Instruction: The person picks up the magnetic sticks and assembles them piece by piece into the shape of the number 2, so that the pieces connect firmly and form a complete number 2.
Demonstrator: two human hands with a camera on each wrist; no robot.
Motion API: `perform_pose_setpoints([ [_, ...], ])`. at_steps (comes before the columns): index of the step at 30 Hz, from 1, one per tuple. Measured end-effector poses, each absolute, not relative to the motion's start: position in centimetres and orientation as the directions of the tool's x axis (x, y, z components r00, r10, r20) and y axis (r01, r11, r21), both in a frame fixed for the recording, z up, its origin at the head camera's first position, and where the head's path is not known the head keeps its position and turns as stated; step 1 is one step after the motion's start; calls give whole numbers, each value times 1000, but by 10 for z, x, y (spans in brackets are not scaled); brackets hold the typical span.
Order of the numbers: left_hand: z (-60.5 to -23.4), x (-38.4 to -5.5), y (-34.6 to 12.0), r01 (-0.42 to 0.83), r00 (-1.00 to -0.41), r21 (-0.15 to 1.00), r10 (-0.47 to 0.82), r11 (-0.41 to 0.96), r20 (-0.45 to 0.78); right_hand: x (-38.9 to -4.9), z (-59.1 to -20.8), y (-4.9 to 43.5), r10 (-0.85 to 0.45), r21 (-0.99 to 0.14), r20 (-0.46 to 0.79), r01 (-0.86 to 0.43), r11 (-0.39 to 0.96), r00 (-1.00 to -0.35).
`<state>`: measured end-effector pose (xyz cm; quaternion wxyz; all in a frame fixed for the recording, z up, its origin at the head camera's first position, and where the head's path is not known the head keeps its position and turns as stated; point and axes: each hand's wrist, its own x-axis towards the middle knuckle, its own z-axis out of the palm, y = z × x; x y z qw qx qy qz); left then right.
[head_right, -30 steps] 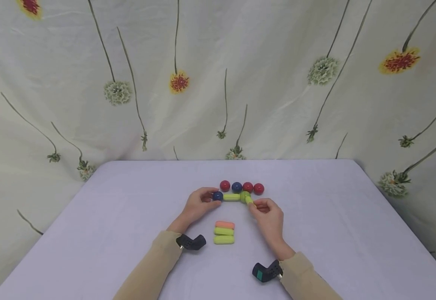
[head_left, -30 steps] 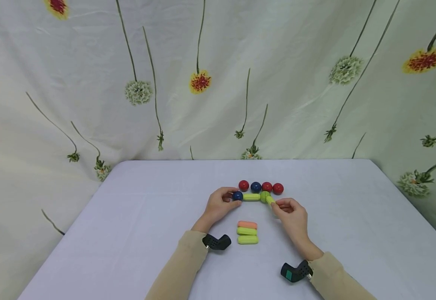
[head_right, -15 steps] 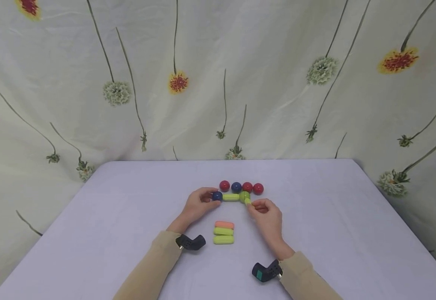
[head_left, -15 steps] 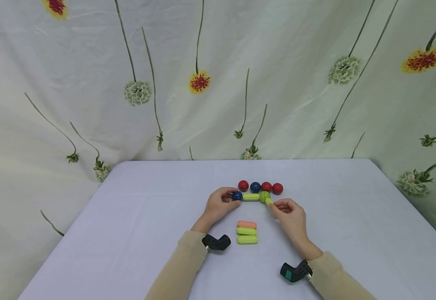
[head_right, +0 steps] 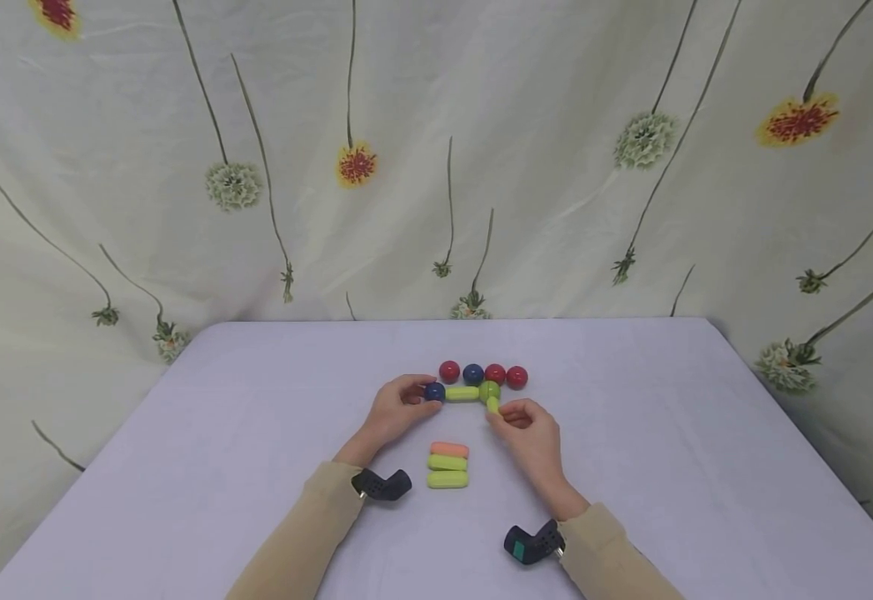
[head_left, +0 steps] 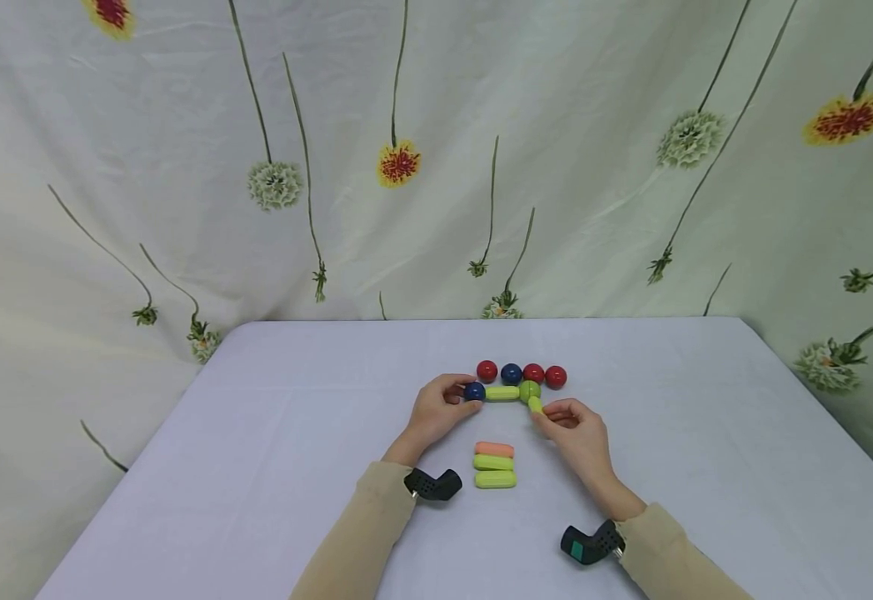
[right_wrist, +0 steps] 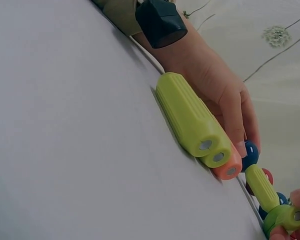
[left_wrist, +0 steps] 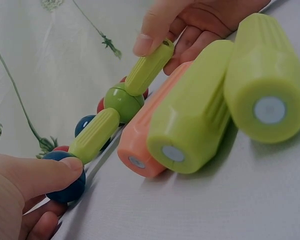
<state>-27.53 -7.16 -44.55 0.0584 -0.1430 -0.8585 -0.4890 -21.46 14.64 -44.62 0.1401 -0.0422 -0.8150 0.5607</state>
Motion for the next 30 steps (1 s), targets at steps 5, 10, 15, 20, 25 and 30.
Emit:
perform_pose_setpoints([
  [5,-446,-276,-71,304,-952,825,188,477,242,-214,-445,147,211,-920,155,-63,386,-965],
  [10,-447,-277,-72,312,-949,823,190,474,250,-215,-440,147,182,-921,87,-9,390,-980],
  [15,-449,-278,-72,317,-948,826,194,467,254,-217,-438,150,162,-934,44,16,356,-986],
  [20,-449,-278,-72,319,-947,825,197,466,255,-221,-439,152,147,-943,33,18,332,-989],
  [25,-449,-278,-72,316,-948,819,197,479,250,-224,-438,155,119,-947,-7,45,318,-993],
  [30,-449,-278,-72,322,-946,820,201,472,256,-227,-434,159,85,-943,-47,72,324,-995],
])
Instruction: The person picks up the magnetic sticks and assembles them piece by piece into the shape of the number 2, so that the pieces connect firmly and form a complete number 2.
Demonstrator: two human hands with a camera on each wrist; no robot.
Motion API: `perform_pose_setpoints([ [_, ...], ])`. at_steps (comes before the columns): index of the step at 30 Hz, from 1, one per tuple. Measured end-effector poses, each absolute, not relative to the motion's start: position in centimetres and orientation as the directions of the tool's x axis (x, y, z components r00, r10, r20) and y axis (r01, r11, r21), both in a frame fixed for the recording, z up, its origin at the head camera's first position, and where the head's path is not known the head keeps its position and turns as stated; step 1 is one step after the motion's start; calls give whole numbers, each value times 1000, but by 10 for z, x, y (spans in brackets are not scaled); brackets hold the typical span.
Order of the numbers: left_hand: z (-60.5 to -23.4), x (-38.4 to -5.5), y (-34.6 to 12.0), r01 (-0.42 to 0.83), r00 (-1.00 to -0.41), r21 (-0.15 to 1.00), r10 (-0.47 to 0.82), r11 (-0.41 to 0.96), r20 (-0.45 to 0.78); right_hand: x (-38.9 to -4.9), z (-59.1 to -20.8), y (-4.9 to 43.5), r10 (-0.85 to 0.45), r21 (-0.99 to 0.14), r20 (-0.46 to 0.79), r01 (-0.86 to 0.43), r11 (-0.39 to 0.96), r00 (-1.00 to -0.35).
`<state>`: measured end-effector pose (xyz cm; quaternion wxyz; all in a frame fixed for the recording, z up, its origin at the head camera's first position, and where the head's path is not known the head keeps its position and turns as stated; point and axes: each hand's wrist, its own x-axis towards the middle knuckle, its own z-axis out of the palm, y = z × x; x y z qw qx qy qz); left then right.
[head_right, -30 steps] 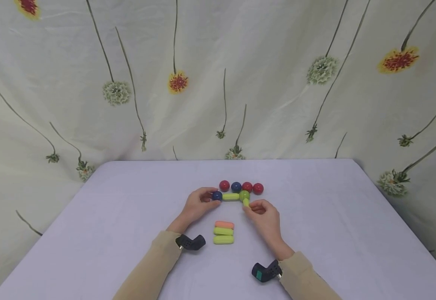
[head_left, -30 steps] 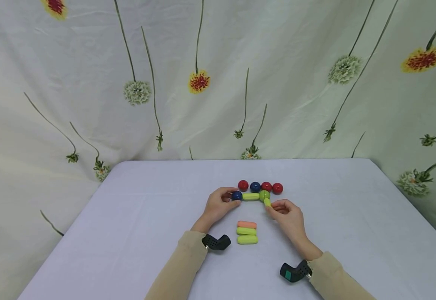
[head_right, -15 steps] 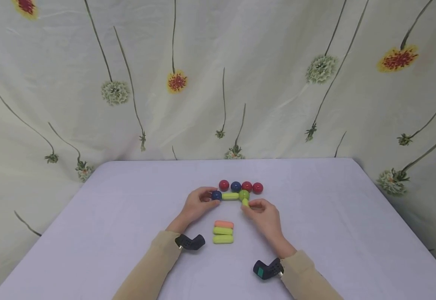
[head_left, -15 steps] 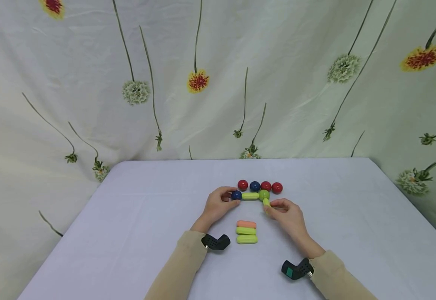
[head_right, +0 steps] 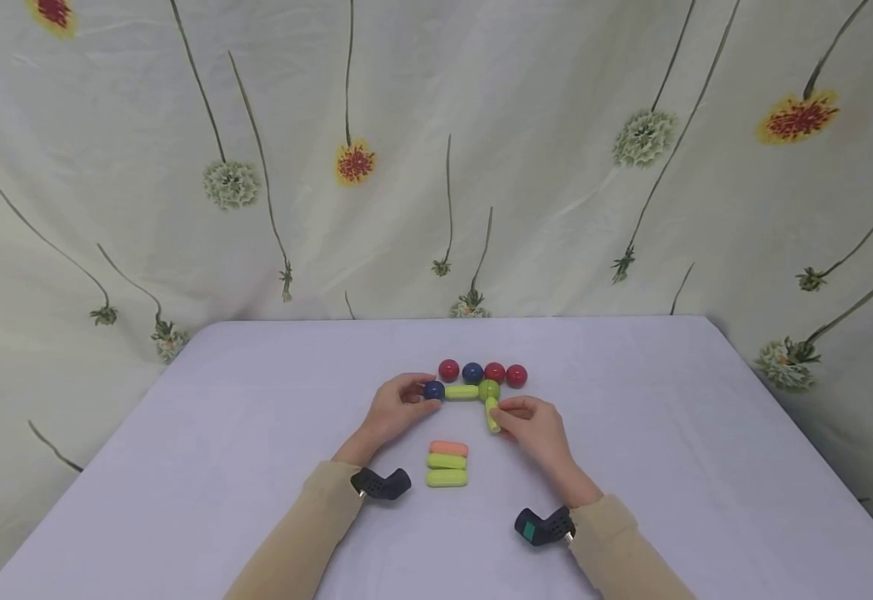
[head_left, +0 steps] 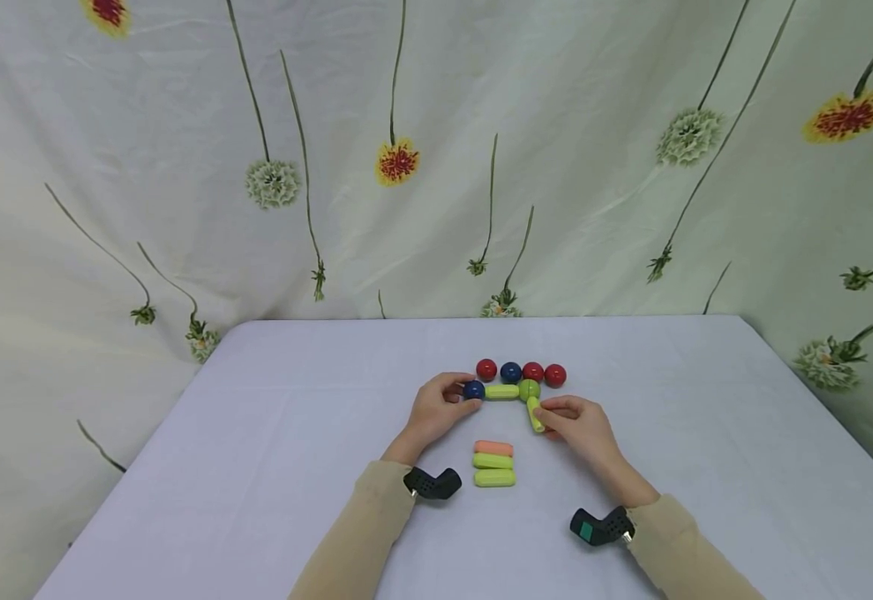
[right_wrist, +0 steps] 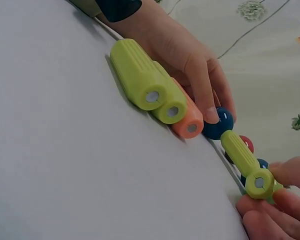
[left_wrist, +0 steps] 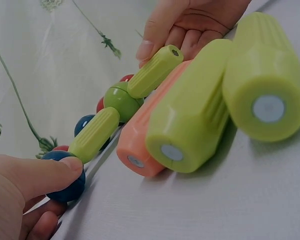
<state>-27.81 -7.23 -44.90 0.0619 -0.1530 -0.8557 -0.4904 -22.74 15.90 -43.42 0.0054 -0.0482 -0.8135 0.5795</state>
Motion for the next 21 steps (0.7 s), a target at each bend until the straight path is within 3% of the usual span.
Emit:
perform_pose_setpoints([
  [8,-448,-278,-72,326,-944,820,202,470,259,-231,-432,166,-3,-940,-83,77,333,-997],
  [21,-448,-277,-71,333,-942,817,202,470,267,-231,-434,169,-14,-942,-56,48,333,-998],
])
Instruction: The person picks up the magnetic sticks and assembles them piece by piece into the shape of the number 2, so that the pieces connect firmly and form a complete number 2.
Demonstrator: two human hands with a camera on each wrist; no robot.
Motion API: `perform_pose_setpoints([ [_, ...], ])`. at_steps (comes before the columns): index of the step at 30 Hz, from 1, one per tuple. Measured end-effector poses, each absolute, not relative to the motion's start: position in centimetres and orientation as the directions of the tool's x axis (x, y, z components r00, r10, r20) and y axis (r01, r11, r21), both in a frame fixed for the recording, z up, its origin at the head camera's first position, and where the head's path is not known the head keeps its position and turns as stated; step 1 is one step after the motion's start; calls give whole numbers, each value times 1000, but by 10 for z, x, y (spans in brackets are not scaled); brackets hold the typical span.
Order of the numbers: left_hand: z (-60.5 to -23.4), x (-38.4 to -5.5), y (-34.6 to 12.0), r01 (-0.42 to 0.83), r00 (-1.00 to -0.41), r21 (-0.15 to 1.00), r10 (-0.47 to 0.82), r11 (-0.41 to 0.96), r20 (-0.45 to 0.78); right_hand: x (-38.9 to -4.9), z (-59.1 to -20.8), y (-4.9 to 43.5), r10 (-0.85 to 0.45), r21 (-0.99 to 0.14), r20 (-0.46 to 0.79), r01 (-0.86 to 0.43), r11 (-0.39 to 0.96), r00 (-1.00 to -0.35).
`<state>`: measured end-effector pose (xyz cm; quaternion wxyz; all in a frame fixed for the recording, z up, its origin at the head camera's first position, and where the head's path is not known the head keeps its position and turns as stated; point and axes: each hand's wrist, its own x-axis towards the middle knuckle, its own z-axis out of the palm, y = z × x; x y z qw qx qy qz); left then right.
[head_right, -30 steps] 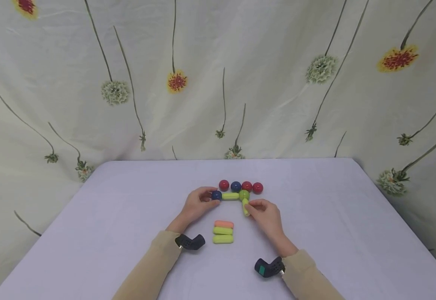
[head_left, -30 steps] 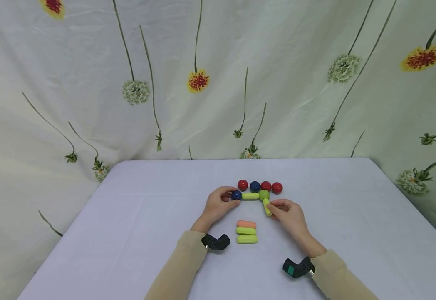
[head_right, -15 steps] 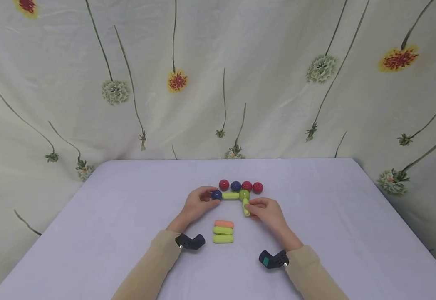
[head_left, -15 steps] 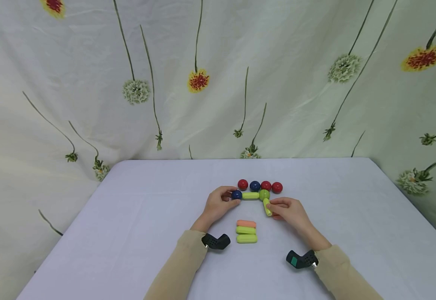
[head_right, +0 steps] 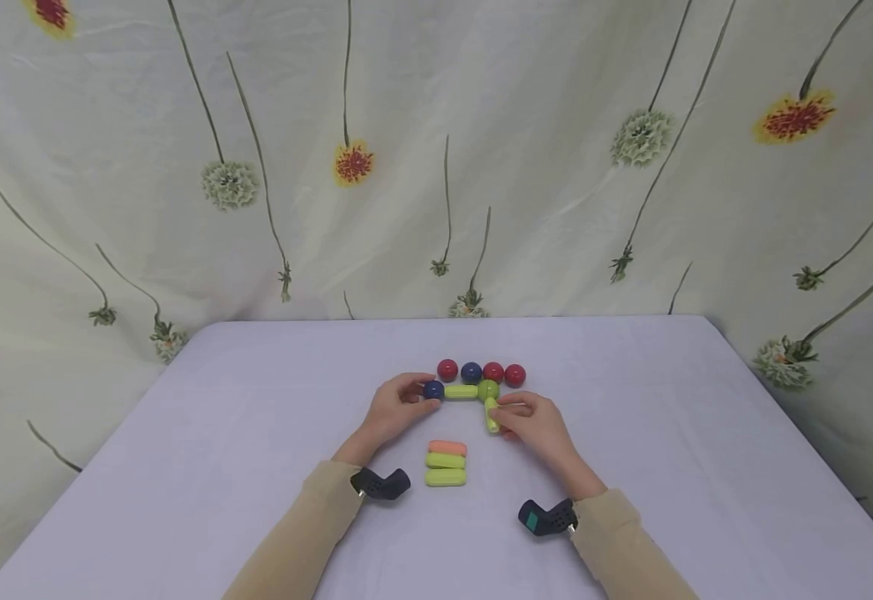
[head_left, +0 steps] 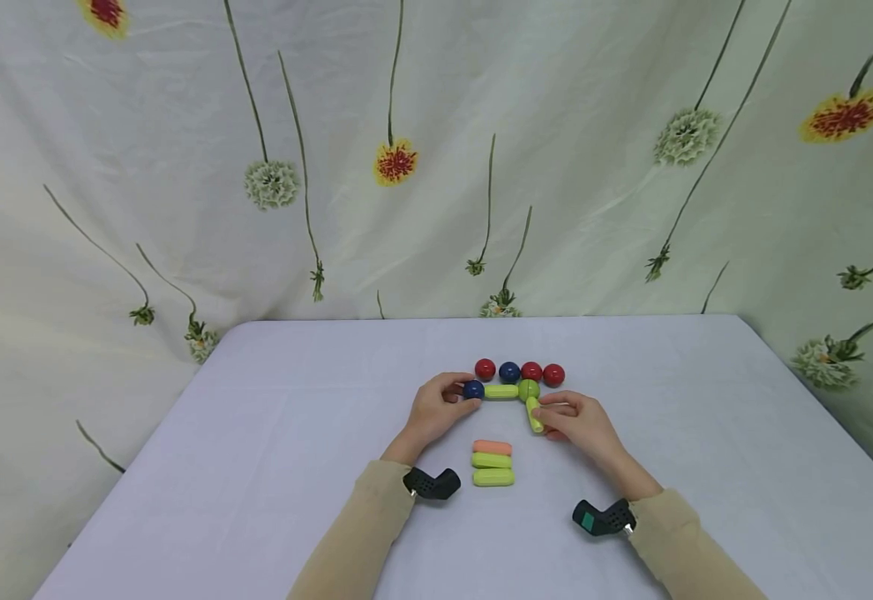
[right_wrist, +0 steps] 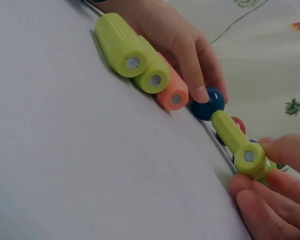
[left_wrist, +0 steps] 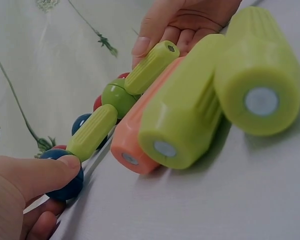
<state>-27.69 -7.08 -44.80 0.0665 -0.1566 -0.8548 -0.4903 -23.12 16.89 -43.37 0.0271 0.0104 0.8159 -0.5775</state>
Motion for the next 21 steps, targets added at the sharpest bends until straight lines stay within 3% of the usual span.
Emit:
perform_pose_setpoints([
  [21,-446,-278,-70,291,-956,835,178,467,234,-234,-438,168,18,-938,-36,40,345,-999],
])
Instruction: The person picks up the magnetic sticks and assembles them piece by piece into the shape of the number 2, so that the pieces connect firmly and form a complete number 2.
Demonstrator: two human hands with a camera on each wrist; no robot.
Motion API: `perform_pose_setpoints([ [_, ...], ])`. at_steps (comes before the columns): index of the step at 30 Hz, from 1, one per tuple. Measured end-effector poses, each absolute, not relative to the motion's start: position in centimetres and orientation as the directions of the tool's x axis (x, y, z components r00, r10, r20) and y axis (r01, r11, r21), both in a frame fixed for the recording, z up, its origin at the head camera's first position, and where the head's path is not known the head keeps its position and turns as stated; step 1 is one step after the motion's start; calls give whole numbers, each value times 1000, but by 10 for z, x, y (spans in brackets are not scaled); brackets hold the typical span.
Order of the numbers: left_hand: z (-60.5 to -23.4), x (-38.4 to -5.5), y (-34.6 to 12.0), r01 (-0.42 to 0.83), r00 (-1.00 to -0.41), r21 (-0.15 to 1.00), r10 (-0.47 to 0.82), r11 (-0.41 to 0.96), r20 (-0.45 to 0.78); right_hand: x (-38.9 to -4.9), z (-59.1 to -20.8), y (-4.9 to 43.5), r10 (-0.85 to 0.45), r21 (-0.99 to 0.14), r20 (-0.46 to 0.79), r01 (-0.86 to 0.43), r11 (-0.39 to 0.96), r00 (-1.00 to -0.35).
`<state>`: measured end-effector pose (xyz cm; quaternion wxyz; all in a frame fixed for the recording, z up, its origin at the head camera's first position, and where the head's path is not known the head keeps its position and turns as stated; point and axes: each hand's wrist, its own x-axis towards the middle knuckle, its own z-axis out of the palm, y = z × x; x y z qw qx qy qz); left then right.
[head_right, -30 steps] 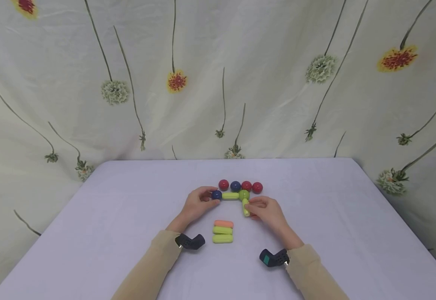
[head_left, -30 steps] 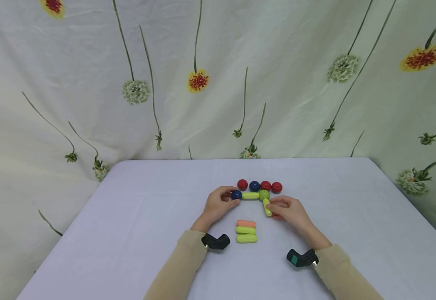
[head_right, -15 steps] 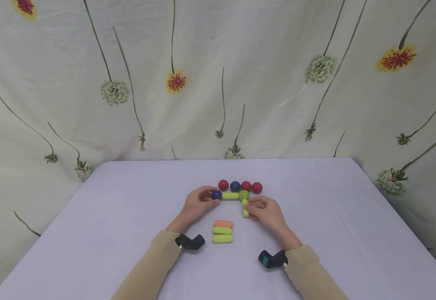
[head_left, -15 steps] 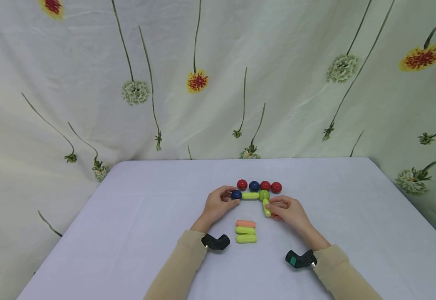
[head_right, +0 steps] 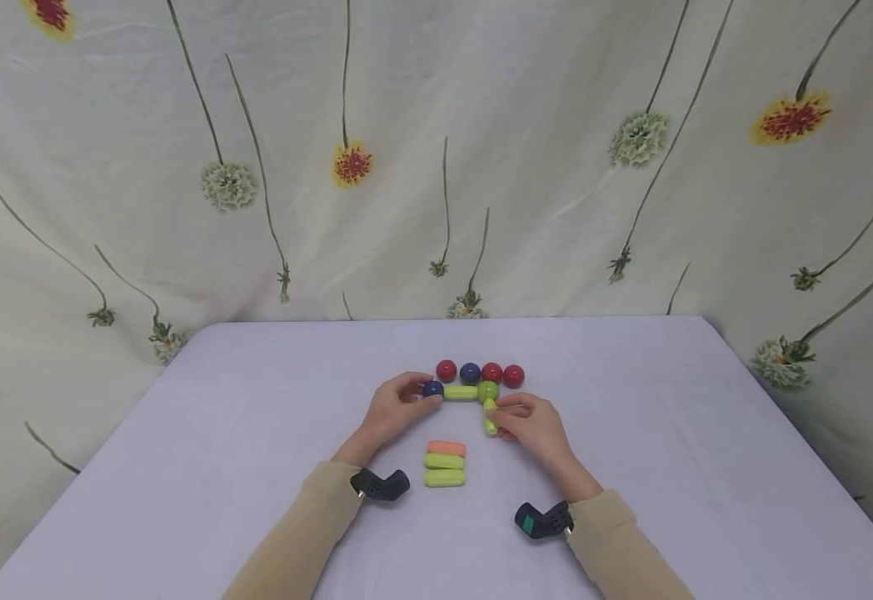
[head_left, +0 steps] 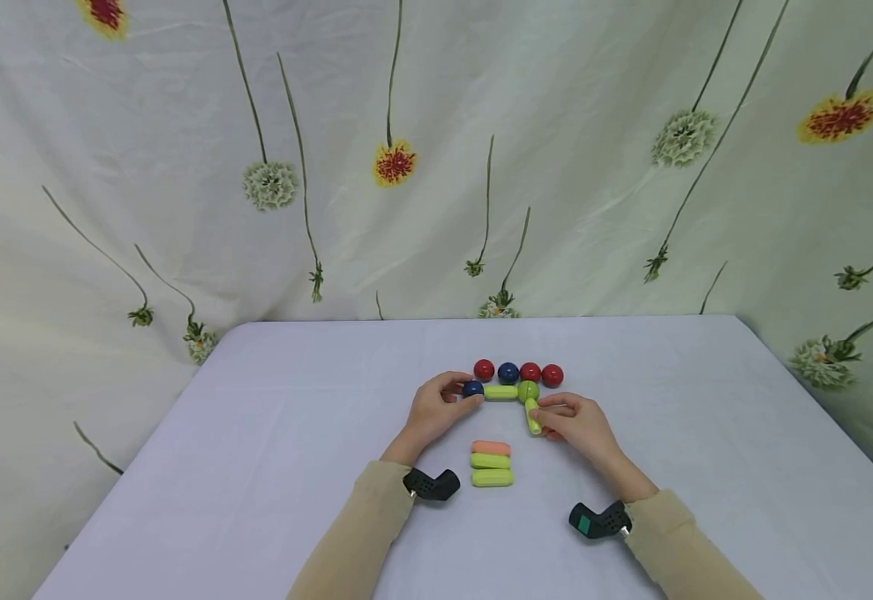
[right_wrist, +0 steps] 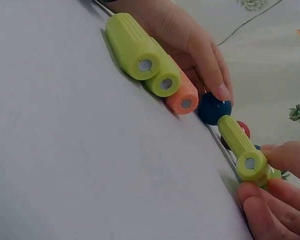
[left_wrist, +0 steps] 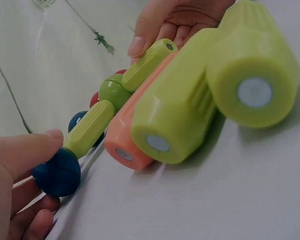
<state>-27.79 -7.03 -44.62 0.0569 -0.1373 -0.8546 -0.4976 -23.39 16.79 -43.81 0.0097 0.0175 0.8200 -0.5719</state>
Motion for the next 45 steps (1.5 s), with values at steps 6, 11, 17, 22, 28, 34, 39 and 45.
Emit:
perform_pose_setpoints([
  [6,-446,-278,-69,302,-953,835,171,461,250,-232,-436,167,22,-938,-40,46,344,-999],
  [11,-447,-281,-67,316,-949,832,160,455,273,-231,-433,166,34,-935,-60,68,348,-998],
  [17,-446,-285,-65,323,-945,844,110,429,307,-232,-433,165,34,-939,-50,59,339,-998],
  [22,-448,-289,-63,330,-940,847,63,418,335,-231,-431,165,35,-938,-51,60,341,-998],
  [28,-452,-295,-58,331,-933,860,-2,389,360,-231,-430,164,41,-933,-56,66,355,-998],
  [34,-450,-296,-52,304,-938,863,-30,403,344,-230,-432,164,47,-931,-60,73,357,-997],
  [39,-448,-295,-49,282,-943,866,-48,414,330,-231,-433,164,44,-933,-58,69,352,-997],
  [45,-448,-296,-46,304,-934,854,-46,422,355,-231,-432,164,38,-940,-55,65,335,-998],
])
